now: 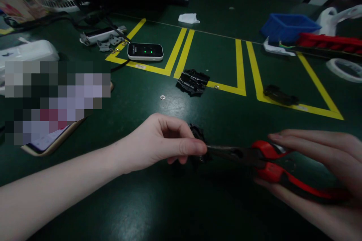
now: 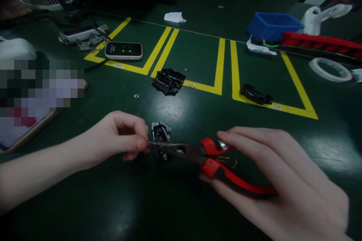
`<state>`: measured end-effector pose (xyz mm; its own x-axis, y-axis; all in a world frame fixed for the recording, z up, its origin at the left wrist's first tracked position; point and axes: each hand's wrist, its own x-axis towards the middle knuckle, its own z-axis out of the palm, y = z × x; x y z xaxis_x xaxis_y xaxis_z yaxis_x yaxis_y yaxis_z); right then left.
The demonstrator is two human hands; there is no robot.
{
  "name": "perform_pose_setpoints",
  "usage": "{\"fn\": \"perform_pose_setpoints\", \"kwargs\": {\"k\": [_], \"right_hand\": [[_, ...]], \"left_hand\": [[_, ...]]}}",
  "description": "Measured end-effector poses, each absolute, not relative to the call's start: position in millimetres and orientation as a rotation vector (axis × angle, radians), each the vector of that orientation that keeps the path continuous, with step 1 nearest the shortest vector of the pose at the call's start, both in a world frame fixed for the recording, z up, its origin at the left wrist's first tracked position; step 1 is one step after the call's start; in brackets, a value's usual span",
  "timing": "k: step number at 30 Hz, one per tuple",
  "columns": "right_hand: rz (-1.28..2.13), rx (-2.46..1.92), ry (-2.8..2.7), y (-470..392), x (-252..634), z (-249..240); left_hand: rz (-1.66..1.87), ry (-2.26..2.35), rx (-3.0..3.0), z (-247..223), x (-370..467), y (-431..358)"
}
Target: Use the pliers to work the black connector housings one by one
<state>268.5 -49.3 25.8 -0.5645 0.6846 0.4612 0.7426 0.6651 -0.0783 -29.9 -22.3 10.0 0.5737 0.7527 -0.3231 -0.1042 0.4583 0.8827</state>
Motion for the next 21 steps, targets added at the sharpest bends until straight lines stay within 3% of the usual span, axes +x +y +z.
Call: {"fn": "perform_pose_setpoints", "kwargs": {"k": [21], "right_hand": [[0.178, -1.217, -2.307, -57.4, 248.2, 15.8]], "left_hand": [[0.468, 0.573, 0.957, 14.8, -36.9, -22.4]]}}
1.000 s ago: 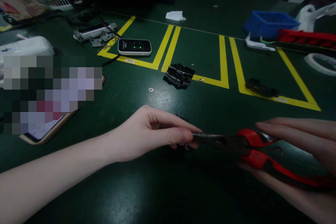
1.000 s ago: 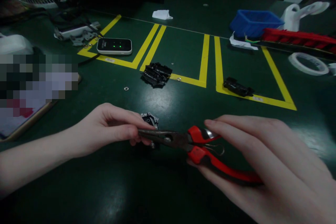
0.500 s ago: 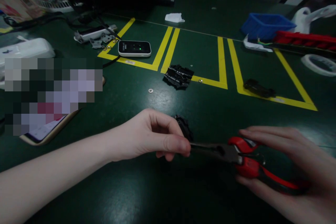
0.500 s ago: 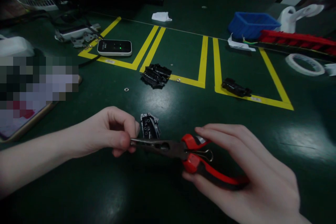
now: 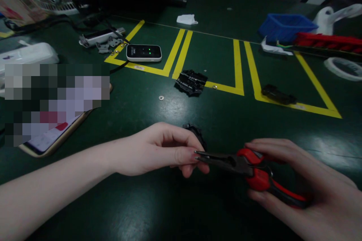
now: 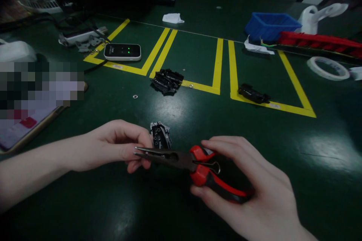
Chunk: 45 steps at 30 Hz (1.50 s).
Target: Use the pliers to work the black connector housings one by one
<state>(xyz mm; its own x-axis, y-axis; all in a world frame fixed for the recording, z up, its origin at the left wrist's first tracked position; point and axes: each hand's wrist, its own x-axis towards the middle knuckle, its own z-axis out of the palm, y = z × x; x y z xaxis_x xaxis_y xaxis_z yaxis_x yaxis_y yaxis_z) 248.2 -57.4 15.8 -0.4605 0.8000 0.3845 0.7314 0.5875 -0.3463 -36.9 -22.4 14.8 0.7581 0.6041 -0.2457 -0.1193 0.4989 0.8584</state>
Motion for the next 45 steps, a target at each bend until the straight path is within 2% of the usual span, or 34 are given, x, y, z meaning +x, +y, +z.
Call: {"fn": "perform_pose_setpoints", "kwargs": {"k": [5, 10, 16, 23, 33, 45], "right_hand": [[0.162, -1.223, -2.302, -60.7, 247.2, 15.7], [0.116, -1.311, -2.244, -59.8, 250.1, 13.5], [0.118, -1.290, -2.302, -55.6, 257.0, 6.9], [0.228, -1.338, -2.278, -59.9, 256.8, 3.2], [0.258, -1.269, -2.333, -64.4, 267.2, -1.1], [0.253, -1.280, -2.350, -66.4, 267.5, 1.1]], "left_hand": [[0.500, 0.675, 1.222, 17.0, -37.6, -22.5], [0.776, 0.960, 1.977, 9.0, -44.7, -17.3], [0.430, 0.855, 2.468, -2.3, -44.3, -12.1], [0.519, 0.856, 2.519, -2.6, -41.5, -14.5], [0.837, 0.796, 2.453, -1.9, -38.9, -22.5], [0.822, 0.810, 2.515, -0.4, -39.0, -23.0]]}}
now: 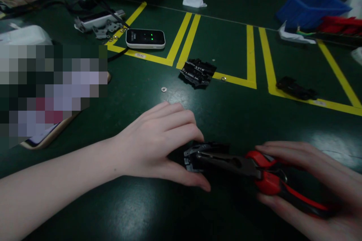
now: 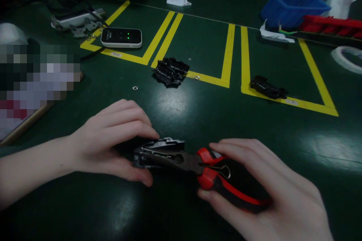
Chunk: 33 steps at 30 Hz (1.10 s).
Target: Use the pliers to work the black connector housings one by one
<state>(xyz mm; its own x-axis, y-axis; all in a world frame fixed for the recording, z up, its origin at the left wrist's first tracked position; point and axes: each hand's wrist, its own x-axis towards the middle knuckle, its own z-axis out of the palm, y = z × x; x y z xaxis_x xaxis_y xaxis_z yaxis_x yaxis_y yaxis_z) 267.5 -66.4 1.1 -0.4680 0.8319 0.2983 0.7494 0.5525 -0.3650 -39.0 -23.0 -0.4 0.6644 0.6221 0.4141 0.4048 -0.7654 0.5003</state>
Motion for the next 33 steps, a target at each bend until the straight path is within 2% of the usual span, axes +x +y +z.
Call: {"fn": "perform_pose_setpoints", "kwargs": {"k": [33], "right_hand": [[0.218, -1.254, -2.390, -64.3, 268.7, 2.7]], "left_hand": [[0.780, 0.795, 2.601, -1.5, -40.0, -23.1]]}}
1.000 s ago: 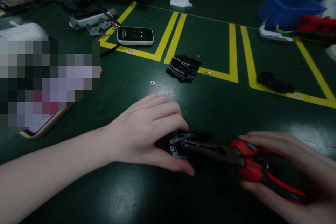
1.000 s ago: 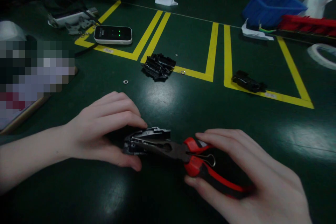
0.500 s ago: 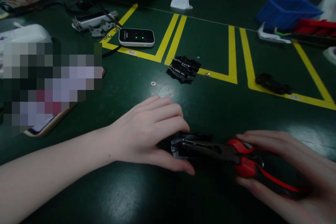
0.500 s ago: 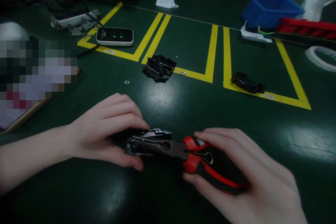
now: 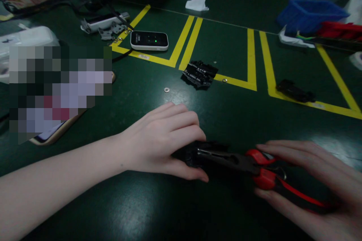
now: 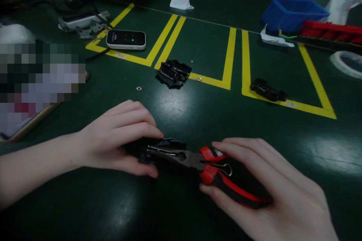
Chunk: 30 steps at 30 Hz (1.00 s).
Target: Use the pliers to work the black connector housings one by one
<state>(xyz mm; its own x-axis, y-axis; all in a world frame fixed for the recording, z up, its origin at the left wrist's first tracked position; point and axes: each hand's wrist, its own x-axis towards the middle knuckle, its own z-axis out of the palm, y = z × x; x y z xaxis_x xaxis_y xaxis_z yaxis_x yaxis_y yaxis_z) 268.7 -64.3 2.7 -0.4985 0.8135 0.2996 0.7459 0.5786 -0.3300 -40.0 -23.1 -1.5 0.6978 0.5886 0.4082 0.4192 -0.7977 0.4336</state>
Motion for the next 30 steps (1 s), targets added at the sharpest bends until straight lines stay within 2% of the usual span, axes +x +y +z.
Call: {"fn": "perform_pose_setpoints", "kwargs": {"k": [17, 30], "right_hand": [[0.296, -1.358, -2.301, -64.5, 256.2, -3.1], [0.137, -1.263, -2.390, -54.3, 277.3, -3.6]], "left_hand": [[0.649, 0.721, 2.801, -6.7, -39.6, -24.7], [0.630, 0.757, 2.738, -4.0, -40.3, -21.1]]}}
